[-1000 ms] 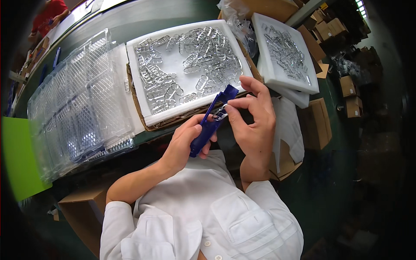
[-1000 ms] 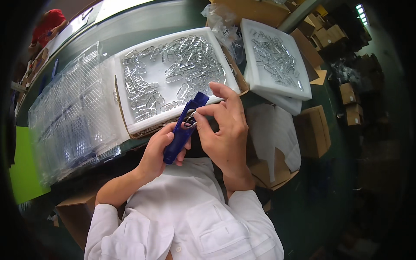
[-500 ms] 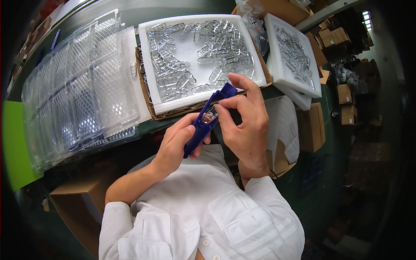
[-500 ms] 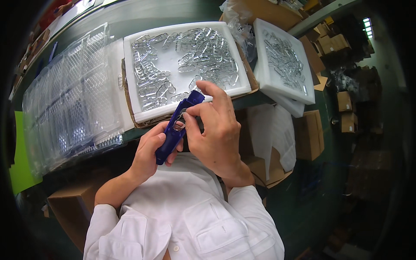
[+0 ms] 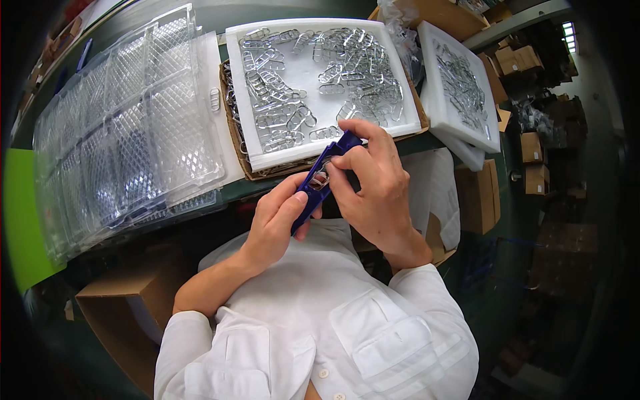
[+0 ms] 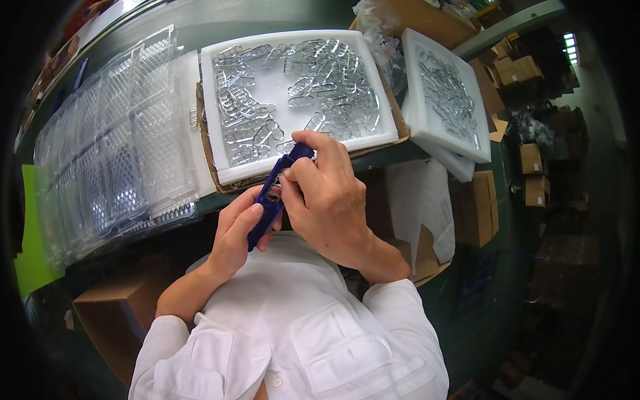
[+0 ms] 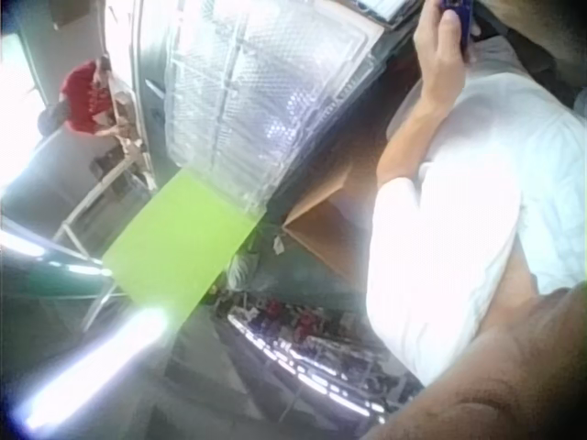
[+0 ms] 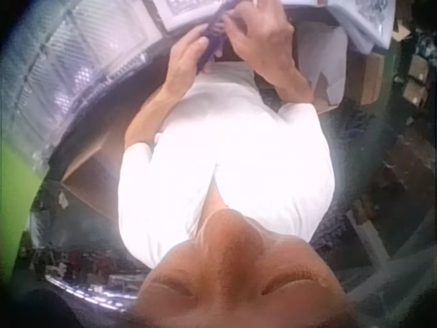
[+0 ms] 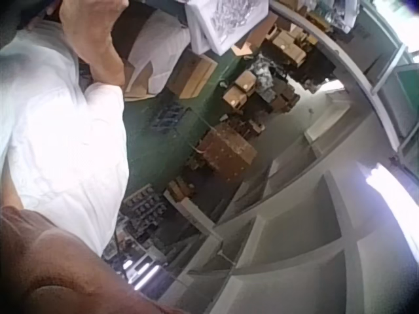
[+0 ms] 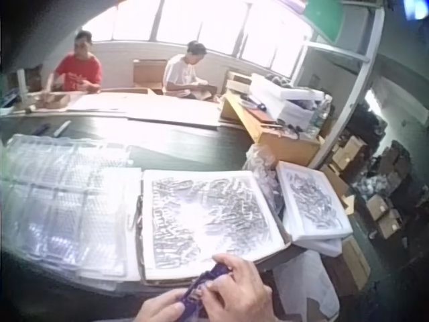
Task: The person repeatedly picks up a purple plastic keychain handle and a small metal keyring, inserts the ring into the handle, and closes the mechanism. They place the assembled keychains into a cardboard box. The process is repeated continuously throughout the clip.
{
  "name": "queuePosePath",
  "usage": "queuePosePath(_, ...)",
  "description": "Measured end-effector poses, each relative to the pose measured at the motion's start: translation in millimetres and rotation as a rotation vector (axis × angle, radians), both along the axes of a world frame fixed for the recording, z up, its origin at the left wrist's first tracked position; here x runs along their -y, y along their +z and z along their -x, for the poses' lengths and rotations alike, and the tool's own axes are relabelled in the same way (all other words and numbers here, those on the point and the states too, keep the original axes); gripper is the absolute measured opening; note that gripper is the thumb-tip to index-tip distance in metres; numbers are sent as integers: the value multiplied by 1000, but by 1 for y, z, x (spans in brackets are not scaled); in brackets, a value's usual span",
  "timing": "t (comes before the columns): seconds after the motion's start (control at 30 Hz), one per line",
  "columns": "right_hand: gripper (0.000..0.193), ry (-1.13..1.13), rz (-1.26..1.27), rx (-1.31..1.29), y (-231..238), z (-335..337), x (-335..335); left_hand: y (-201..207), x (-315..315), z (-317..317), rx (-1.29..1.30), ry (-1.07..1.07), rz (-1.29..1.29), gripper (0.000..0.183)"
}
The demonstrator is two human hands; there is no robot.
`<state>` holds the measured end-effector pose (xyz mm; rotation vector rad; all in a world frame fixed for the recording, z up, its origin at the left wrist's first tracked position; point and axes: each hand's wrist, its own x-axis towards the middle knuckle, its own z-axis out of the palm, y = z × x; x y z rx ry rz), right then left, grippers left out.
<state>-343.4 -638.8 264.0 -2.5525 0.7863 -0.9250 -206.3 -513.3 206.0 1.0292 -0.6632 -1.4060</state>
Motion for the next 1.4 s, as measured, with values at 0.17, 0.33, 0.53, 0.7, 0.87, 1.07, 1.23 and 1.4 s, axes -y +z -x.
queuePosePath(0.17,25,-42,-33,31,-4,-2,-7,-5,-3,-2,55,30,31,35)
queuePosePath(0.33,55,-146,-237,309,-5,-6,-17,-1,-4,-7,194,32,127,30)
queuePosePath(0.53,30,-14,-732,313,-11,3,-1,16,8,-7,165,5,-4,26)
queuePosePath(0.7,29,16,-748,337,-26,11,0,16,16,-10,410,-14,-71,25)
queuePosePath(0.87,25,-21,-724,346,-34,9,-7,12,13,-5,453,15,-112,26)
queuePosePath(1.07,22,-87,-801,301,-47,2,-6,-3,20,-4,417,38,-227,29)
queuePosePath(1.23,27,71,-954,537,-49,3,7,1,20,-12,267,-79,-163,29)
queuePosePath(1.4,34,398,-931,800,-41,25,15,42,0,-23,132,-158,41,53)
